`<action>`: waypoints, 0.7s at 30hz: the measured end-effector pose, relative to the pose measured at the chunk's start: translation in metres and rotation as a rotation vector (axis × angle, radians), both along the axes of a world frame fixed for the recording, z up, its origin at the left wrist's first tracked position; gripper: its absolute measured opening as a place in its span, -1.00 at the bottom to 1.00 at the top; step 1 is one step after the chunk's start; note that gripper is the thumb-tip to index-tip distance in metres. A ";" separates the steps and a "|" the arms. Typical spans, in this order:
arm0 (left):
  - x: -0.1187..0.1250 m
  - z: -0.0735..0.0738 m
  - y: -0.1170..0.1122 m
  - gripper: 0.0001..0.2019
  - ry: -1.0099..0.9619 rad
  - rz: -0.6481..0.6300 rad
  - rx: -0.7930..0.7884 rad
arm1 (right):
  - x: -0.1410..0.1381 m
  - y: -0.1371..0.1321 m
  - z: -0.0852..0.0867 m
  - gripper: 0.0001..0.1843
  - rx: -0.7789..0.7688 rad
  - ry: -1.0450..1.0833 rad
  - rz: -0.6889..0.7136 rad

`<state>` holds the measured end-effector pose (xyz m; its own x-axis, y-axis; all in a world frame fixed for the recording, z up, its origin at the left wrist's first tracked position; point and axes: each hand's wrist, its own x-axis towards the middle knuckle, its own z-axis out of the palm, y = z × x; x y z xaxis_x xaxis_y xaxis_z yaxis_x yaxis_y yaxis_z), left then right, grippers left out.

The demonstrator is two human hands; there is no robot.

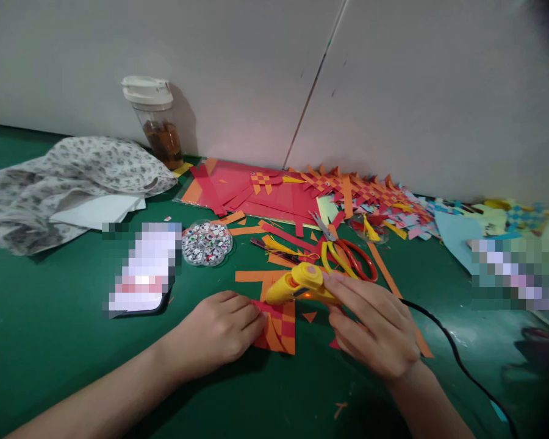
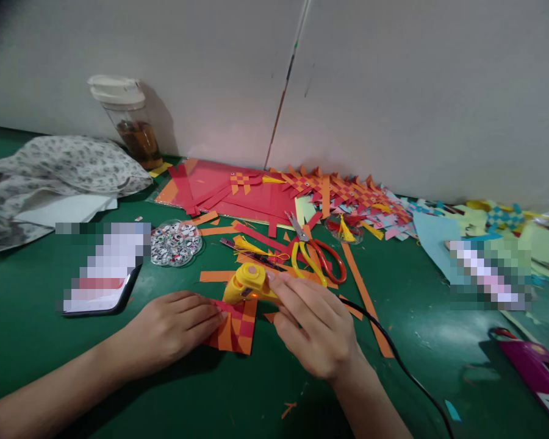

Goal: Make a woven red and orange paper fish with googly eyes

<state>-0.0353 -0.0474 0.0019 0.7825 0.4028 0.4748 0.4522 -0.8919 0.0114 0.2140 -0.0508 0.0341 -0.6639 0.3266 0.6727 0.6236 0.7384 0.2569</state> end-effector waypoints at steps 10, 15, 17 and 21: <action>-0.001 0.000 0.000 -0.75 0.000 0.002 0.000 | -0.005 -0.001 0.008 -0.81 -0.015 0.020 -0.010; -0.001 0.000 0.000 -0.75 0.007 0.005 -0.007 | -0.004 -0.001 0.006 -0.82 -0.011 0.013 -0.012; 0.000 0.001 0.000 -0.75 0.008 0.003 -0.012 | -0.003 0.000 0.005 -0.82 -0.018 0.021 -0.016; 0.000 0.001 0.000 -0.75 0.009 0.002 -0.015 | -0.003 0.001 0.004 -0.82 -0.030 0.020 -0.021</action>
<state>-0.0354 -0.0474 0.0029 0.7858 0.4116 0.4616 0.4544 -0.8906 0.0206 0.2106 -0.0502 0.0384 -0.6434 0.3606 0.6753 0.6437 0.7322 0.2223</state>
